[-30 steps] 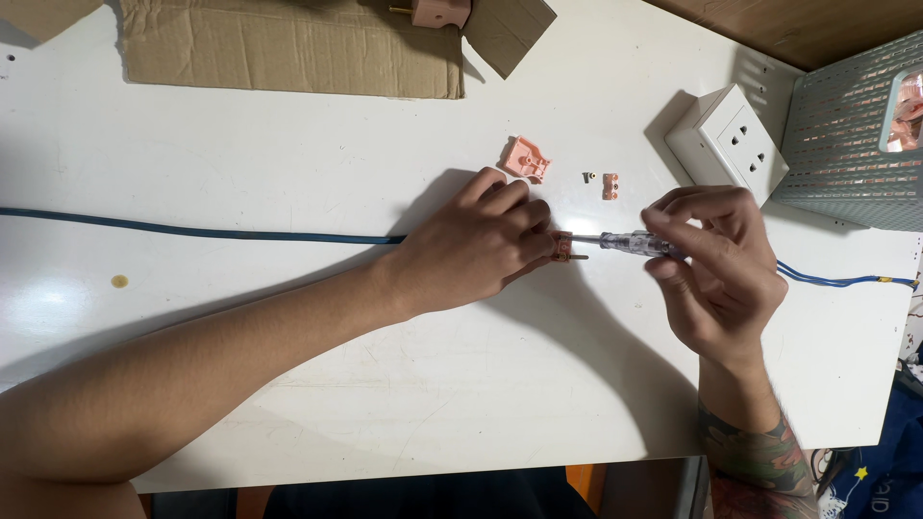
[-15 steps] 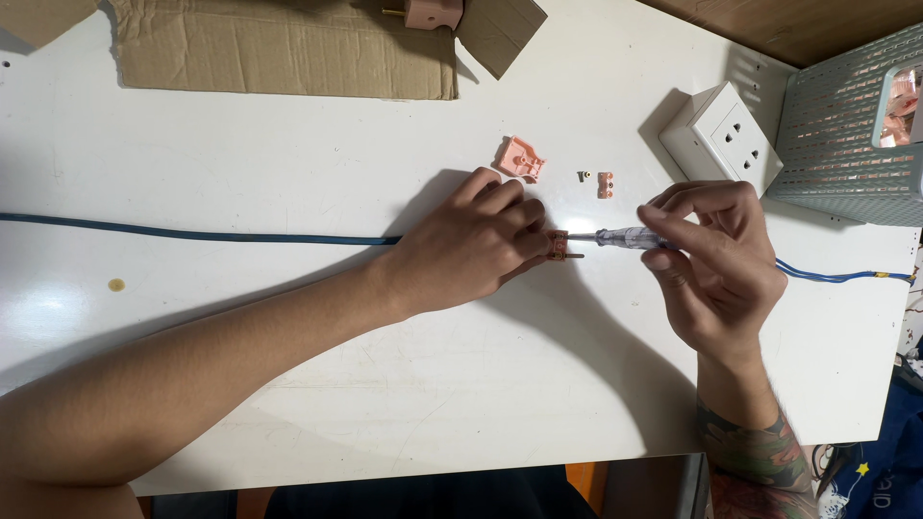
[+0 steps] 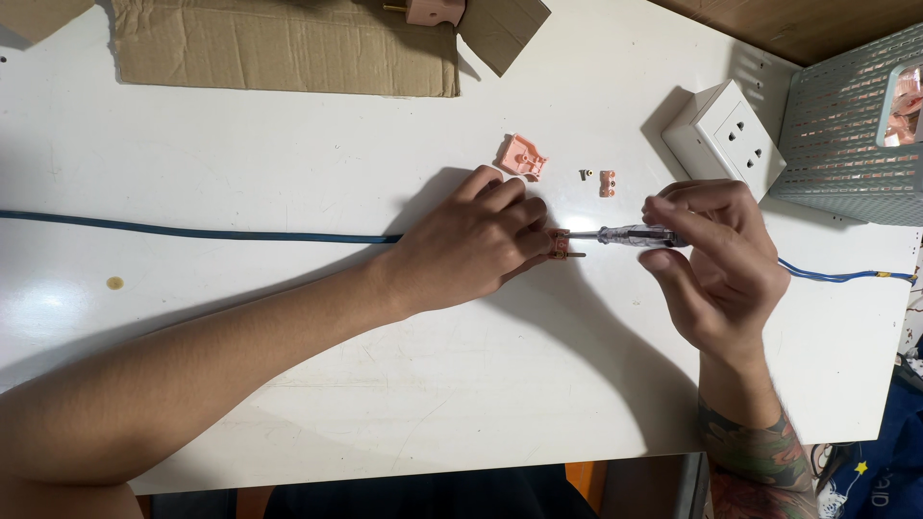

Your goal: The person unscrews a plug casing, detaches the internal wires, and then re-aligns a new plug housing onto the wire ends.

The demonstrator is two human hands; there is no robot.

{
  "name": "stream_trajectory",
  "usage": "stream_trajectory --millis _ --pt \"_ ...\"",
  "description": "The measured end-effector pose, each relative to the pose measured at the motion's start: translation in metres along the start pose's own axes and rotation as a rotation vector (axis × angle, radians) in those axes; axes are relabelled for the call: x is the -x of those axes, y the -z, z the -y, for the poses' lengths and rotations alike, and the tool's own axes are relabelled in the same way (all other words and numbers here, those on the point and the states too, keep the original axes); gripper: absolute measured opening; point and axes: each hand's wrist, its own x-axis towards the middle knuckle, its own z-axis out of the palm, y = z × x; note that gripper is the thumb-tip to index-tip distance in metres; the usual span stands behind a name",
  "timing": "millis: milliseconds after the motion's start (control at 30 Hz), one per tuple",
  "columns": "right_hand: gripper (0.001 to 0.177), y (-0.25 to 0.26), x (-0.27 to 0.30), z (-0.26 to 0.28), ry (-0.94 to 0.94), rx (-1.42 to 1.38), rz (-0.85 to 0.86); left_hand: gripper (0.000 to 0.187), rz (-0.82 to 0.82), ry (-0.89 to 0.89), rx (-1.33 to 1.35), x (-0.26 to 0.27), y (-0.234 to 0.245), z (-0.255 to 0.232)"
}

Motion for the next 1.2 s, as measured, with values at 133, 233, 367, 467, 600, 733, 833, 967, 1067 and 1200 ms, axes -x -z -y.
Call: stream_trajectory --millis 133,233,367,467,600,733,833,967,1067,1200 --pt "0.039 -0.002 -0.012 0.012 -0.012 -0.052 0.021 0.013 -0.057 0.006 -0.026 -0.002 0.003 -0.001" --pt "0.042 -0.001 -0.012 0.012 0.020 0.002 0.058 0.021 -0.011 0.010 -0.025 0.000 -0.001 -0.001" --pt "0.036 0.000 -0.011 0.012 0.009 0.001 0.028 0.014 -0.034 0.009 -0.019 -0.002 0.002 -0.001" --pt "0.040 0.002 -0.006 0.009 -0.001 0.001 0.030 0.015 -0.010 0.006 -0.028 -0.001 0.000 -0.001" --pt "0.038 -0.001 -0.010 0.012 0.012 -0.030 0.026 0.022 -0.079 0.007 -0.041 -0.005 0.006 -0.003" --pt "0.049 0.000 -0.008 0.007 -0.006 -0.062 0.031 0.023 -0.009 0.005 -0.063 -0.001 -0.002 -0.001" --pt "0.038 -0.002 -0.007 0.007 -0.027 -0.031 0.000 0.017 -0.064 0.003 -0.059 -0.003 0.002 -0.001" --pt "0.045 -0.001 -0.008 0.006 -0.033 -0.050 0.037 0.015 -0.048 0.009 -0.025 -0.002 0.001 -0.001" --pt "0.041 -0.002 -0.008 0.006 -0.014 -0.042 0.036 0.014 -0.055 0.007 -0.033 -0.003 0.002 -0.001" --pt "0.040 0.002 -0.013 0.011 0.032 -0.029 0.084 0.013 -0.042 0.002 -0.053 -0.001 0.001 -0.001"
